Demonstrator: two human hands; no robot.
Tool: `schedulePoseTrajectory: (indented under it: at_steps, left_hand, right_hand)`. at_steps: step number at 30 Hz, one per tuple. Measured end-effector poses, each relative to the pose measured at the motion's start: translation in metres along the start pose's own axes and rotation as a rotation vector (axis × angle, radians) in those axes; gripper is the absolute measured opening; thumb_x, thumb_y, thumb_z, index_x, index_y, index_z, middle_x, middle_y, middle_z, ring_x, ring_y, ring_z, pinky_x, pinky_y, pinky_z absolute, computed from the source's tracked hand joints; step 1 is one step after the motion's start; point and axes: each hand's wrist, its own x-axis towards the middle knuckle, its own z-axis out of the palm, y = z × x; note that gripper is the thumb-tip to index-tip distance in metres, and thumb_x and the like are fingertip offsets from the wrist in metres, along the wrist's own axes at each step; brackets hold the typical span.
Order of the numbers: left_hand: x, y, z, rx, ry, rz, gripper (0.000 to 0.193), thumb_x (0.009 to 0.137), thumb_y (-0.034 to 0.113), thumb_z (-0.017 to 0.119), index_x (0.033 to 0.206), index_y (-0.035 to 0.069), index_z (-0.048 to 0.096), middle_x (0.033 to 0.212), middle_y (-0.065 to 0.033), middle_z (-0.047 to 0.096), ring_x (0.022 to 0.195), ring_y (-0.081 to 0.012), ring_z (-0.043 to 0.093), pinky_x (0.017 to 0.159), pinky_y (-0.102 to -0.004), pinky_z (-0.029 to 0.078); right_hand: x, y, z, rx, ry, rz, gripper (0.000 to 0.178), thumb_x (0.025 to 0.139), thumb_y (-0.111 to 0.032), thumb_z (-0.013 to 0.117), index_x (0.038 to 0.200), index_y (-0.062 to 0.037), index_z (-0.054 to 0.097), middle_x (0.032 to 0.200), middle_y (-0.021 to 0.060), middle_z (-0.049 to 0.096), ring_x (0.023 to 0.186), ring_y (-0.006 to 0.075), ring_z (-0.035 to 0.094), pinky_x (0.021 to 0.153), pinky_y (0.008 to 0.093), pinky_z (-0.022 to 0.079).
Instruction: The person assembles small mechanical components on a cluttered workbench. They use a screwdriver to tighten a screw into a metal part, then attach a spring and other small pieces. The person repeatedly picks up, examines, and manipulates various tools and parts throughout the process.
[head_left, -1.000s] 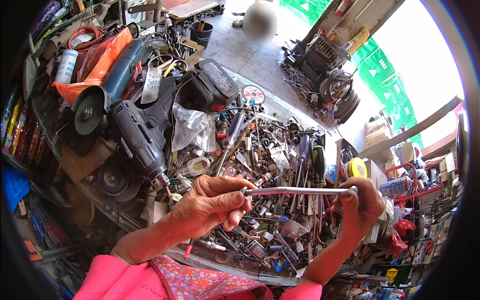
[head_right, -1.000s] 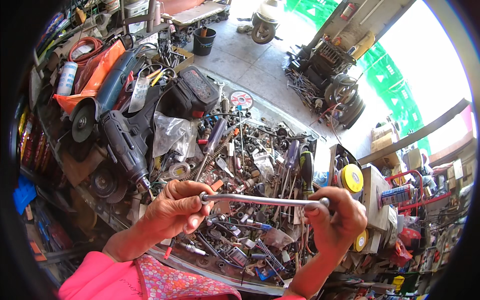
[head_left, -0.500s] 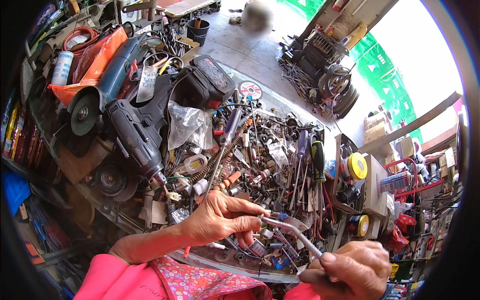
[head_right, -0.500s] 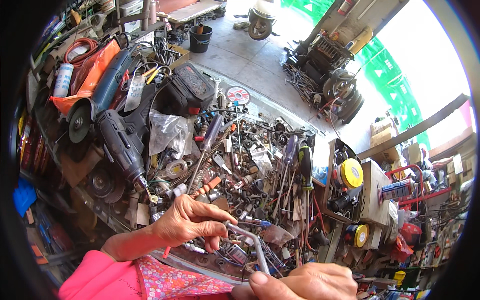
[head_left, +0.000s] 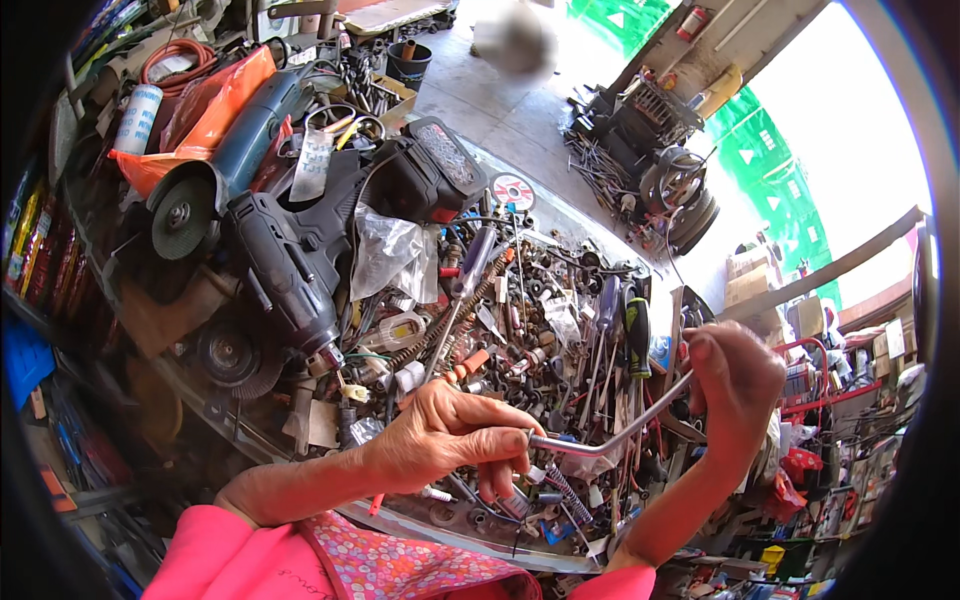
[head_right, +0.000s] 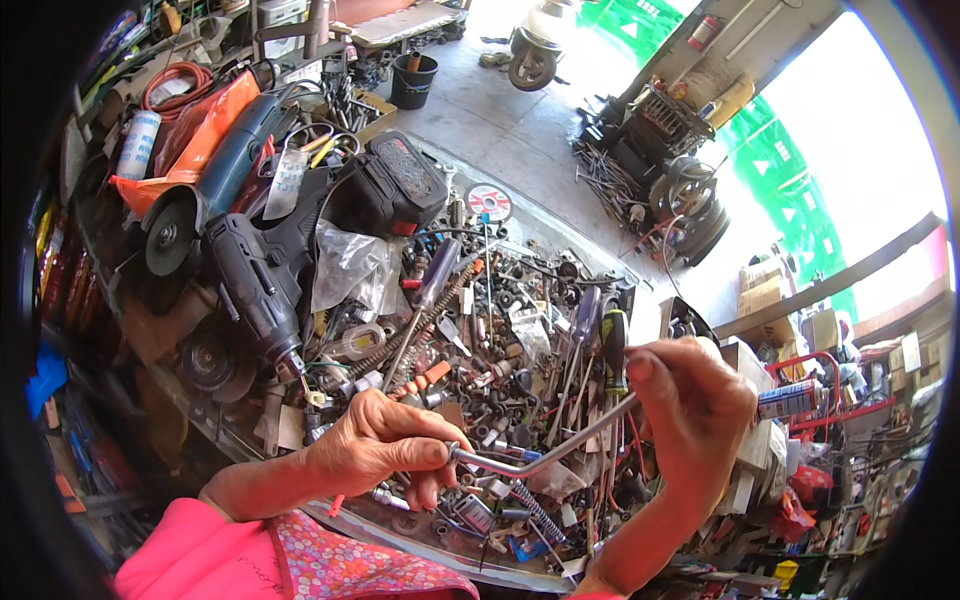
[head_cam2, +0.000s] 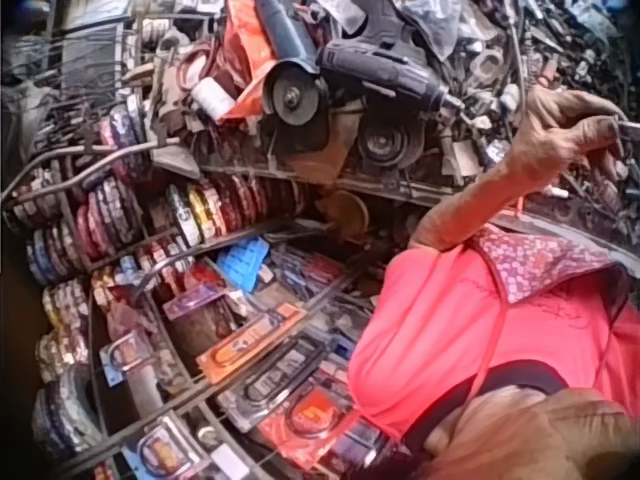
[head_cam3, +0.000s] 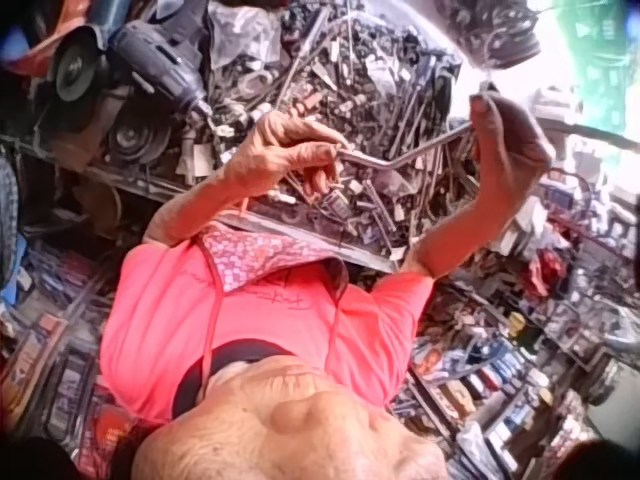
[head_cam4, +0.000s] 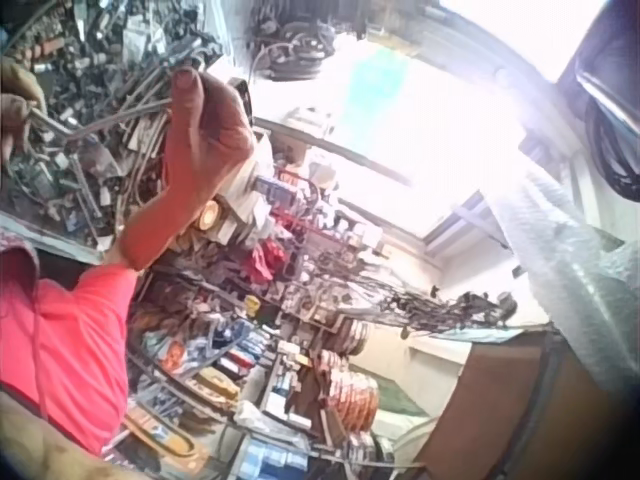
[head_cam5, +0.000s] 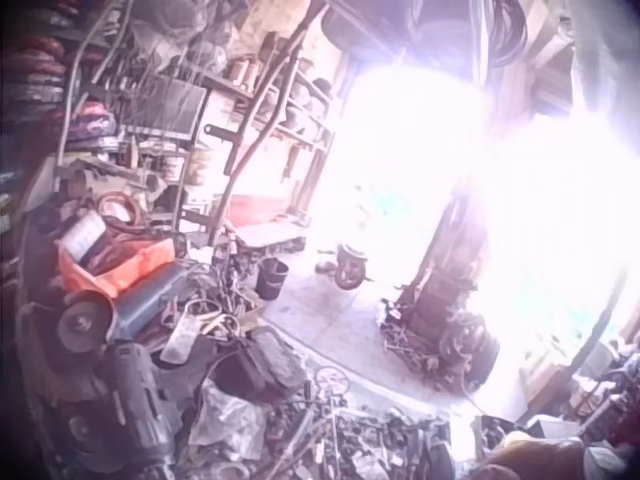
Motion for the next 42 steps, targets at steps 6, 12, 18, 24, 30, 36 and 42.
schedulePoseTrajectory:
  at_steps: [6, 12, 18, 24, 30, 36, 42]
  left_hand:
    - [0.0, -0.001, -0.005, -0.116, 0.081, 0.018, 0.025, 0.096, 0.012, 0.057, 0.108, -0.008, 0.065, 0.079, -0.0171, 0.069, 0.056, -0.0191, 0.067, 0.046, -0.0258, 0.054]
    - [-0.001, 0.008, -0.001, 0.059, 0.181, 0.065, 0.025, 0.095, 0.013, 0.059, 0.103, -0.01, 0.065, 0.077, -0.0168, 0.068, 0.056, -0.0179, 0.067, 0.045, -0.0253, 0.054]
    - [0.002, 0.012, -0.005, 0.046, 0.253, 0.157, 0.028, 0.097, 0.019, 0.058, 0.103, -0.007, 0.066, 0.077, -0.0119, 0.067, 0.055, -0.0135, 0.064, 0.045, -0.0224, 0.051]
    - [0.012, 0.002, 0.001, 0.154, 0.372, 0.251, 0.033, 0.1, 0.025, 0.053, 0.116, -0.003, 0.059, 0.093, -0.0075, 0.067, 0.081, -0.0097, 0.064, 0.063, -0.0224, 0.053]
    - [0.013, -0.008, 0.019, 0.145, 0.206, 0.183, 0.054, 0.098, 0.03, 0.054, 0.138, -0.001, 0.035, 0.09, -0.0163, 0.069, 0.084, -0.0235, 0.069, 0.079, -0.0357, 0.055]
    - [0.007, 0.002, 0.026, -0.069, -0.03, -0.028, 0.053, 0.1, 0.021, 0.052, 0.144, 0.0, 0.032, 0.087, -0.0073, 0.065, 0.084, -0.0106, 0.063, 0.08, -0.024, 0.048]
    - [-0.003, 0.012, 0.038, 0.663, -0.02, 0.345, 0.02, 0.089, 0.007, 0.066, 0.105, -0.005, 0.066, 0.07, -0.0098, 0.067, 0.053, -0.0155, 0.062, 0.048, -0.0277, 0.048]
  right_hand:
    - [-0.032, 0.023, -0.017, 0.02, -0.124, -0.055, 0.029, 0.073, -0.001, 0.076, 0.101, 0.0028, 0.071, 0.092, 0.0098, 0.066, 0.068, 0.0088, 0.061, 0.058, 0.019, 0.046]
    - [-0.061, 0.037, -0.014, -0.251, -0.135, -0.108, 0.02, 0.073, 0.002, 0.072, 0.092, 0.0021, 0.068, 0.085, 0.013, 0.067, 0.067, 0.0161, 0.064, 0.06, 0.0262, 0.051]
    - [-0.105, 0.052, 0.017, -0.22, -0.354, 0.081, 0.013, 0.083, -0.007, 0.07, 0.094, -0.0021, 0.065, 0.073, 0.0131, 0.065, 0.054, 0.0221, 0.064, 0.05, 0.0307, 0.048]
    - [-0.125, 0.053, 0.075, 0.207, -0.608, 0.14, 0.013, 0.092, -0.007, 0.061, 0.103, -0.0015, 0.056, 0.074, 0.0121, 0.062, 0.059, 0.0267, 0.063, 0.054, 0.0353, 0.049]
    - [-0.138, 0.055, 0.106, 0.389, -0.616, 0.098, 0.015, 0.091, -0.005, 0.06, 0.105, -0.0026, 0.054, 0.082, 0.0156, 0.064, 0.067, 0.0353, 0.065, 0.056, 0.0405, 0.05]
    - [-0.144, 0.057, 0.119, 0.257, -0.472, -0.087, 0.016, 0.083, -0.001, 0.065, 0.097, -0.003, 0.058, 0.086, 0.0141, 0.063, 0.075, 0.0336, 0.064, 0.062, 0.0395, 0.051]
    - [-0.119, 0.052, 0.08, 0.151, -0.364, -0.036, 0.017, 0.084, -0.009, 0.066, 0.1, -0.0028, 0.063, 0.076, 0.0112, 0.066, 0.057, 0.0216, 0.064, 0.05, 0.0334, 0.05]
